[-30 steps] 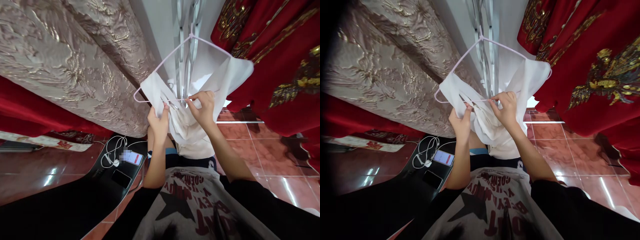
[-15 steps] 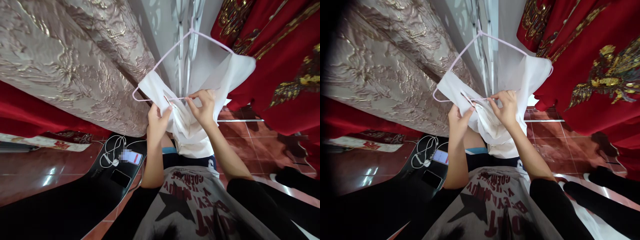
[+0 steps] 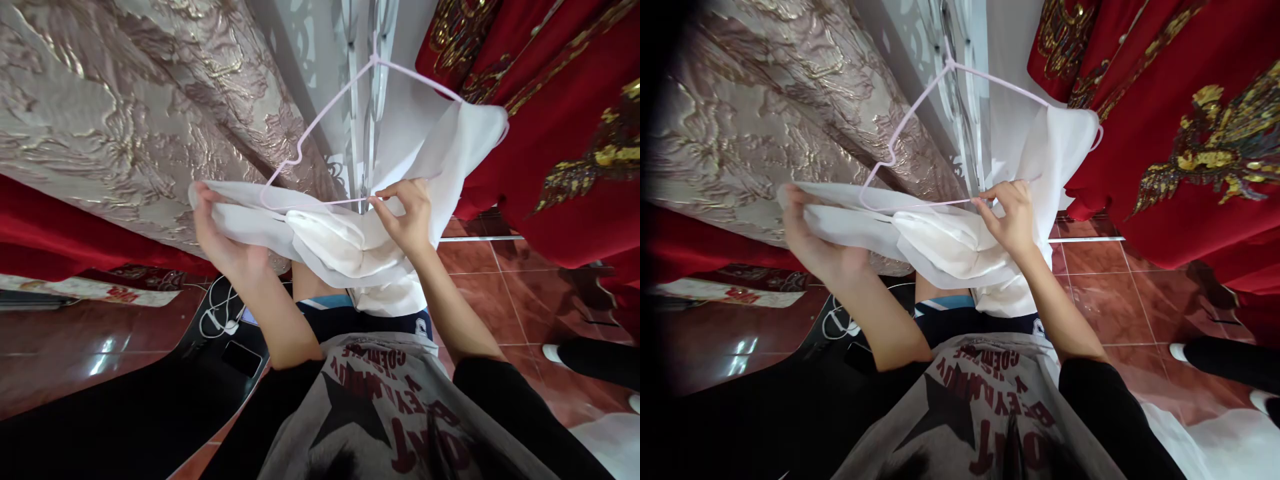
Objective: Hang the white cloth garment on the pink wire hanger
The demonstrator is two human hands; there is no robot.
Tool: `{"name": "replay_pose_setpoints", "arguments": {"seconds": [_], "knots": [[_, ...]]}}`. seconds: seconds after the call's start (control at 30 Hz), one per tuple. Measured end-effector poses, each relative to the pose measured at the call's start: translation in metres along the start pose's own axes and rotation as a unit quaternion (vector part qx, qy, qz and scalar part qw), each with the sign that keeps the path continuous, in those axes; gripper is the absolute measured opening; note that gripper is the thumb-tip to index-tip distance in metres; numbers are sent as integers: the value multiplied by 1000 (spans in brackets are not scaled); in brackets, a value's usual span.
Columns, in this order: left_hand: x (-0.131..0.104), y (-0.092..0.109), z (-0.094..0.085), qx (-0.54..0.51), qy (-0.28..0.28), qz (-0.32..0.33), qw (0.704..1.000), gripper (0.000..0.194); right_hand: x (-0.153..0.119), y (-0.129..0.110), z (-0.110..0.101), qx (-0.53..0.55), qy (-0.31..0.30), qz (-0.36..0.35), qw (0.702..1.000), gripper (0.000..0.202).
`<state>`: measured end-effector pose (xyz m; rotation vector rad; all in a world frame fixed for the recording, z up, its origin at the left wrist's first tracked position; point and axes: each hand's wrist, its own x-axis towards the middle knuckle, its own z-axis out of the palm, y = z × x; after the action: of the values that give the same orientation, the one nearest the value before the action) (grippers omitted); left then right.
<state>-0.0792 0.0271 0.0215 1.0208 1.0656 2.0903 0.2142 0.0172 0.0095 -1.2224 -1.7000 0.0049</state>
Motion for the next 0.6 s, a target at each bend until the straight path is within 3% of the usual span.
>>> {"name": "replay_pose_setpoints", "arguments": {"seconds": [0.07,0.17,0.33,0.5,0.53,0.6], "knots": [[-12,-17,-2,12,13,0,1000,31,-1,-2,0,8,2,-2,1000,37],[-40,-30,15,-33,1,-56,998,30,-3,-6,4,8,5,0,1000,36],[-71,-25,62,-89,-56,-128,986,36,-4,-12,8,21,-6,0,1000,29],[-76,-24,87,-136,-47,-96,985,45,-12,-15,-21,96,-63,-16,993,21],[-75,-25,88,-133,-51,-95,985,47,-14,-11,-30,110,-26,-8,994,22],[-74,-26,88,-116,-61,-101,986,49,-15,5,-45,110,137,30,984,22]]}}
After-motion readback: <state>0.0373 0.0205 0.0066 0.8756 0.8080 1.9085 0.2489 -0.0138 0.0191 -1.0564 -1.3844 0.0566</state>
